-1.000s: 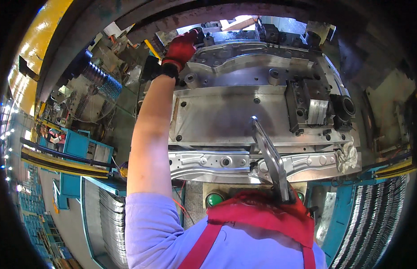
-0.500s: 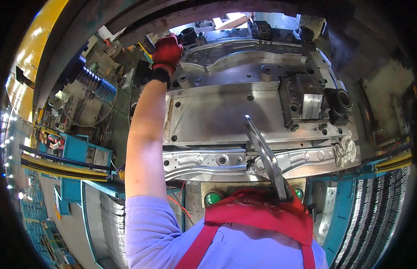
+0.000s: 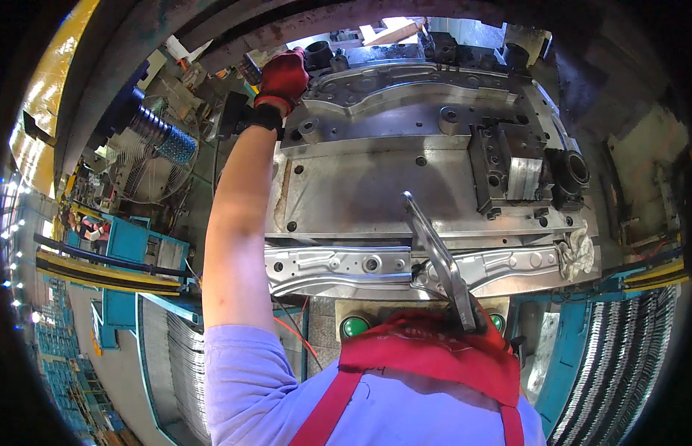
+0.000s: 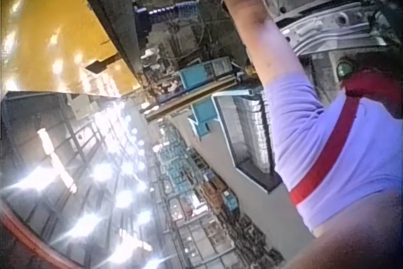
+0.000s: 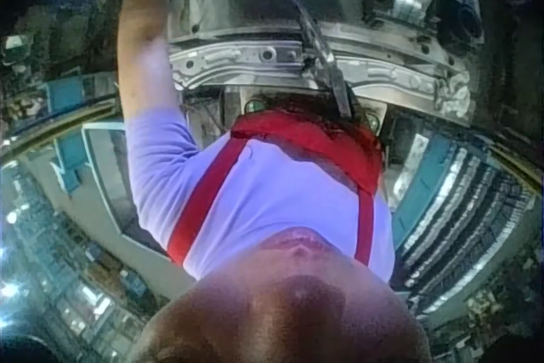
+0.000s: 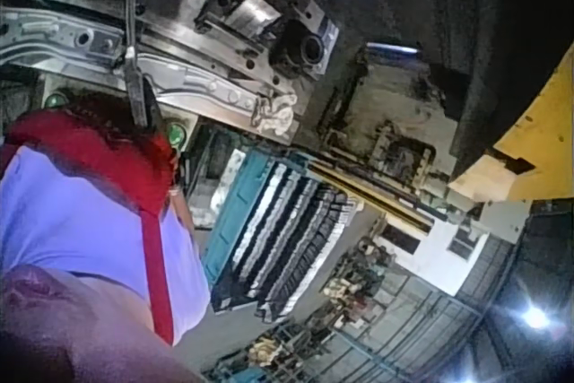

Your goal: Placing metal components into a pressing jig, operating the machine cycle, and stacking the finished parts into a storage bin.

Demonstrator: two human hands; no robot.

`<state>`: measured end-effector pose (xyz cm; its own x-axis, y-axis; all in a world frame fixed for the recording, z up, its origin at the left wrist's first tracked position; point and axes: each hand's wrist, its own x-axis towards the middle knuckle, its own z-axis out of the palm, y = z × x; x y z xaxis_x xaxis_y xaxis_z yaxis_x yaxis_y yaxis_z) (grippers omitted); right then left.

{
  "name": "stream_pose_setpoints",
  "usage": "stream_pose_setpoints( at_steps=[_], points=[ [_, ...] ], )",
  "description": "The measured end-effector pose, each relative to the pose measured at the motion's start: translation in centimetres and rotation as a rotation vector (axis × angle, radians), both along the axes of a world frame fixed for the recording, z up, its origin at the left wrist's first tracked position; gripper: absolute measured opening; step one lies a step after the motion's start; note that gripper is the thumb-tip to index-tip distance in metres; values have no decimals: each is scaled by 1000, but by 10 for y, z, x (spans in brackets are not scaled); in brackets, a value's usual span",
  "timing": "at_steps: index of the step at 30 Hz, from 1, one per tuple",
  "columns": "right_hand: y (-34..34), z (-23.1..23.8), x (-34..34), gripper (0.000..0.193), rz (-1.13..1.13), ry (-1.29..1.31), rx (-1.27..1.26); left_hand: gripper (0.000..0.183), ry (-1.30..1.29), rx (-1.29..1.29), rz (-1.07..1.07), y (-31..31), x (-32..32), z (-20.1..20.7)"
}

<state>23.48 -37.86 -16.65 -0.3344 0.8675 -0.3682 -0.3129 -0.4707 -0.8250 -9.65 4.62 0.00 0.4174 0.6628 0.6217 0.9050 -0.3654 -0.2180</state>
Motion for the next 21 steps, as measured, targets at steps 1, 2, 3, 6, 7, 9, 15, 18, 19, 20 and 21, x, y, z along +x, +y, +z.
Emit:
stream_pose_setpoints(
  at_steps=[1, 2, 3, 6, 7, 9, 15, 18, 19, 20, 21],
  points=[
    [2, 4, -2, 86, 4, -4, -8, 20, 29, 30, -33, 4, -4, -2],
    [4, 7, -4, 85, 1, 9, -18, 20, 40, 31, -39, 7, -8, -4],
    [5, 9, -5, 85, -5, 18, -30, 20, 47, 32, -50, 8, -7, -5],
    [5, 8, -5, 84, -9, 33, -31, 18, 57, -89, -14, 15, -11, -17],
    [7, 6, -3, 84, -4, 20, -9, 18, 49, -148, 9, 16, -10, -24],
    [8, 1, -4, 83, -7, -23, 44, 18, 40, -184, 95, 19, 1, -38],
    [-6, -41, 15, 83, 67, -261, 255, 24, -147, -271, 152, 7, -10, -41],
    [-1, -38, 10, 82, 66, -238, 279, 24, -177, -192, 197, 1, 4, -12],
    [6, -25, 3, 82, 60, -145, 253, 25, -176, -182, 191, 3, 2, -12],
    [7, -23, 2, 82, 62, -119, 219, 25, -175, -172, 183, 4, 0, -12],
    [7, -21, 3, 82, 66, -109, 199, 25, -175, -162, 174, 5, -1, -11]
  ],
)
